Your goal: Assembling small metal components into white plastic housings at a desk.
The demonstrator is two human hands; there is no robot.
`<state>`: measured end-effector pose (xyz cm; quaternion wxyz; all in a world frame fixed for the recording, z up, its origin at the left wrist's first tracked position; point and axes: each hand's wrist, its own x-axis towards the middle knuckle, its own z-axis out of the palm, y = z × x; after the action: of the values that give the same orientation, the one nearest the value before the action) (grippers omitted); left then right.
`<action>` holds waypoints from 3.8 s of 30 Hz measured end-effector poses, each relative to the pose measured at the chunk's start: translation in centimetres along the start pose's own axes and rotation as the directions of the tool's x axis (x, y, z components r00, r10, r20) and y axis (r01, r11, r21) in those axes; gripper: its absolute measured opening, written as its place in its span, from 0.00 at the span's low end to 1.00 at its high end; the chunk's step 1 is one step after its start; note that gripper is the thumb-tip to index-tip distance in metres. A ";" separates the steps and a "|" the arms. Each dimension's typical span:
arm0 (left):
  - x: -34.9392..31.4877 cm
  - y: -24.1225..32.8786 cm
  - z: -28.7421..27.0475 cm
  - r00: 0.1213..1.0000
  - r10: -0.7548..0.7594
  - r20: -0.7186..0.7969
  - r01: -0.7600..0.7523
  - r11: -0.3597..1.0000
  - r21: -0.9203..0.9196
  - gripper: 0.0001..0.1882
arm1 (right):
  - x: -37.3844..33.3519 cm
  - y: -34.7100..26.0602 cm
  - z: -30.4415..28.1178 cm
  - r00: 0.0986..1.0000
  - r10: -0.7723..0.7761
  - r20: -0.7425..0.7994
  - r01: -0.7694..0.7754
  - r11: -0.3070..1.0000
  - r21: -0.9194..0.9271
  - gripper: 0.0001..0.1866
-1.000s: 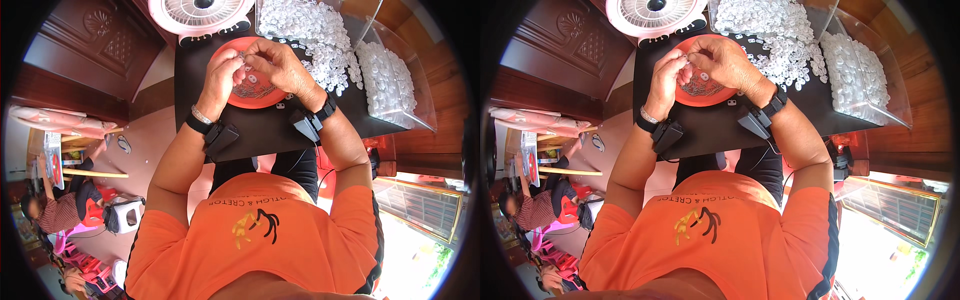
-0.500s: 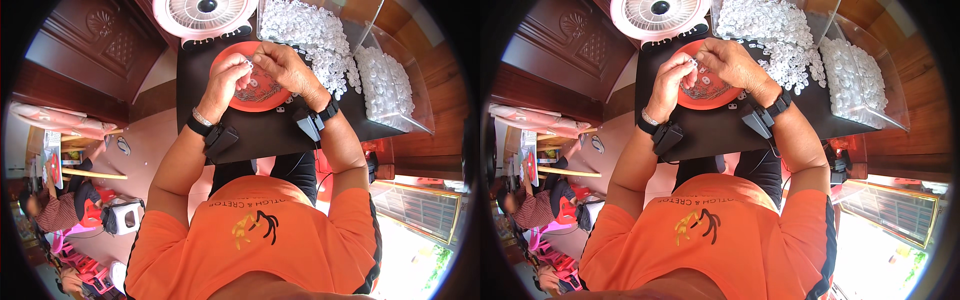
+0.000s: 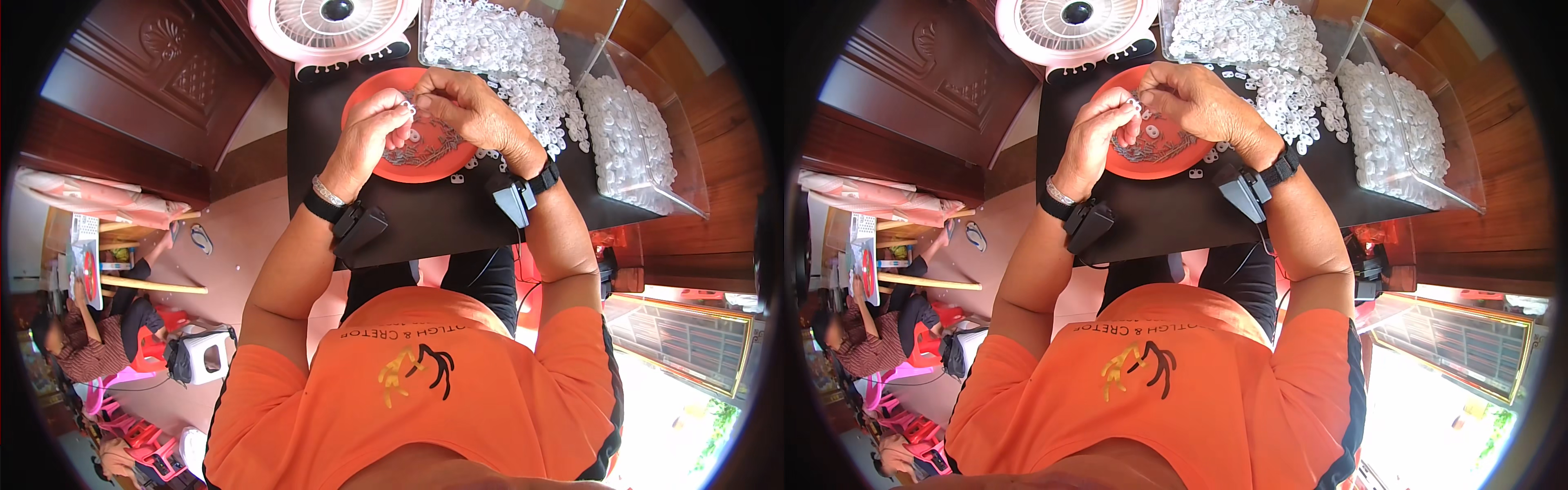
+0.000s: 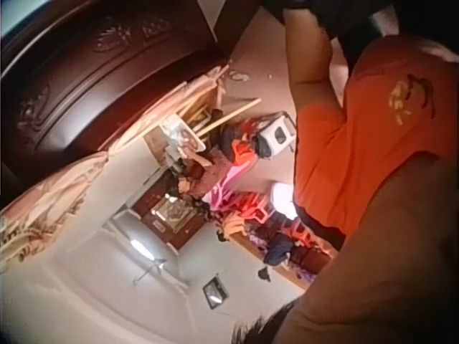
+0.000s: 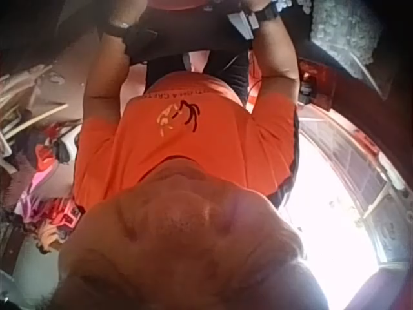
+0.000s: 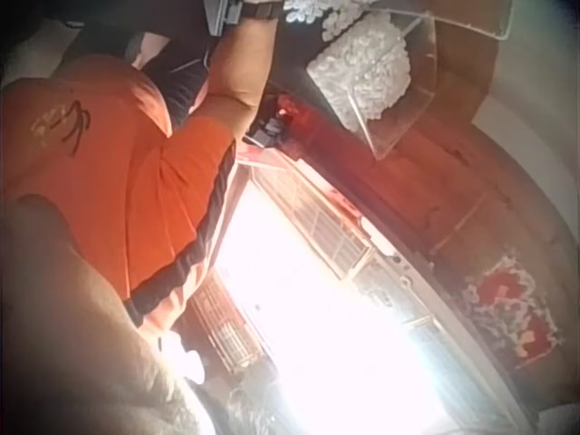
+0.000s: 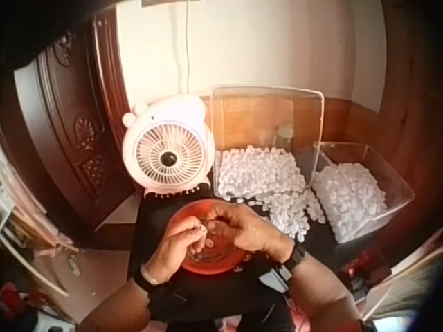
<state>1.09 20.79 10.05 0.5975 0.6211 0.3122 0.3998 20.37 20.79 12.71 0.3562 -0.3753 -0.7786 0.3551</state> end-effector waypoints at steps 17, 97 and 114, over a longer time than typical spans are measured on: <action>0.2 -0.1 0.1 1.000 -0.017 0.021 0.017 1.000 0.018 0.10 | -0.1 -0.5 -0.1 0.996 -0.084 0.002 0.083 0.979 -0.187 0.08; 0.5 -0.6 -1.1 0.997 0.012 -0.080 -0.040 0.934 -0.356 0.09 | 0.7 1.3 2.5 0.990 -0.071 -0.118 0.094 0.975 0.200 0.09; 0.2 -0.5 -0.3 0.987 -0.015 -0.162 -0.006 0.992 -0.129 0.09 | 0.8 1.6 1.1 0.965 0.237 -0.108 -0.151 0.848 0.508 0.08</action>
<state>0.96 21.18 9.61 0.6098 0.5456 0.3349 0.4672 19.67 21.88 11.08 0.4664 -0.3766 -0.5865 0.5446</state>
